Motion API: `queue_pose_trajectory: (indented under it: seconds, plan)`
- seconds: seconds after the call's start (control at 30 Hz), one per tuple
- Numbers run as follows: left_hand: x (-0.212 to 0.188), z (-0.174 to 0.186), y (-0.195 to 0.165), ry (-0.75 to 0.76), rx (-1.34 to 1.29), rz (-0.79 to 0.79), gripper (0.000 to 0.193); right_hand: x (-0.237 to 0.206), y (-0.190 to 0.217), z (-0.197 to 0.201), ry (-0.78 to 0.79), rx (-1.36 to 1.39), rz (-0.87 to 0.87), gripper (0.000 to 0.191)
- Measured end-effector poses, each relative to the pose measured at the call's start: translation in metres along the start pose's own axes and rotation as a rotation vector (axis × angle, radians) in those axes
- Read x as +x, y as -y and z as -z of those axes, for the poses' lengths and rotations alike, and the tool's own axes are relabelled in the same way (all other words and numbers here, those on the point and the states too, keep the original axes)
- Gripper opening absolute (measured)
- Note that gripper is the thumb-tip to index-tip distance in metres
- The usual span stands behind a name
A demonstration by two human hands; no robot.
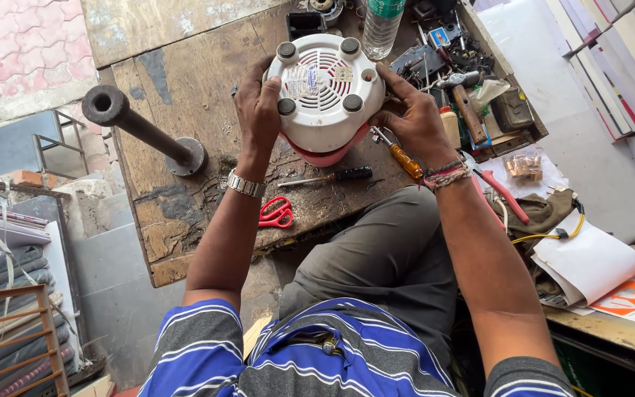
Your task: The person reassembles a small appliance by placing the white top cover onto the red base, aligning it, and then using a screwdriver to tighten multiple screws around the perimeter. The person rotates the unit to access different screw locations and continues tightening until the cover is secured.
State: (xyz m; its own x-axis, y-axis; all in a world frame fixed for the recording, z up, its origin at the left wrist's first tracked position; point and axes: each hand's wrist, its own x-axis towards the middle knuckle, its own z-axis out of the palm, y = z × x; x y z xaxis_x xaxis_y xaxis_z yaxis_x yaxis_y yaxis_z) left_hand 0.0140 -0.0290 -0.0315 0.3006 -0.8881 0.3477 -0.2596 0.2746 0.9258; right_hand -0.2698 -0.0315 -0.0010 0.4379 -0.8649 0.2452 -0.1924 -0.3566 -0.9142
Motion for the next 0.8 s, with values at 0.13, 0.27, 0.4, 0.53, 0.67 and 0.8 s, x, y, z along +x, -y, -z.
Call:
queue_pose_trajectory:
  seconds: [0.13,0.27,0.4,0.53,0.67,0.8]
  plan:
    - [0.001,0.002,0.003,0.023,0.031,-0.083,0.050,-0.003,0.007,0.000,-0.005,-0.070,0.058,0.076]
    - [-0.001,0.005,0.004,0.054,0.130,-0.104,0.048,-0.002,0.007,0.004,0.024,-0.143,-0.002,0.072]
    - [-0.004,0.006,0.002,0.085,0.251,-0.126,0.046,0.001,0.001,0.006,0.022,-0.191,0.014,0.074]
    - [-0.005,0.006,0.000,0.083,0.215,-0.121,0.044,0.003,-0.004,0.010,0.047,-0.270,-0.027,0.078]
    - [-0.006,0.008,-0.002,0.084,0.243,-0.069,0.042,0.004,-0.006,0.014,0.112,-0.462,0.061,0.097]
    - [-0.005,0.010,-0.004,0.095,0.258,-0.022,0.042,0.005,-0.006,0.012,0.132,-0.540,0.046,0.105]
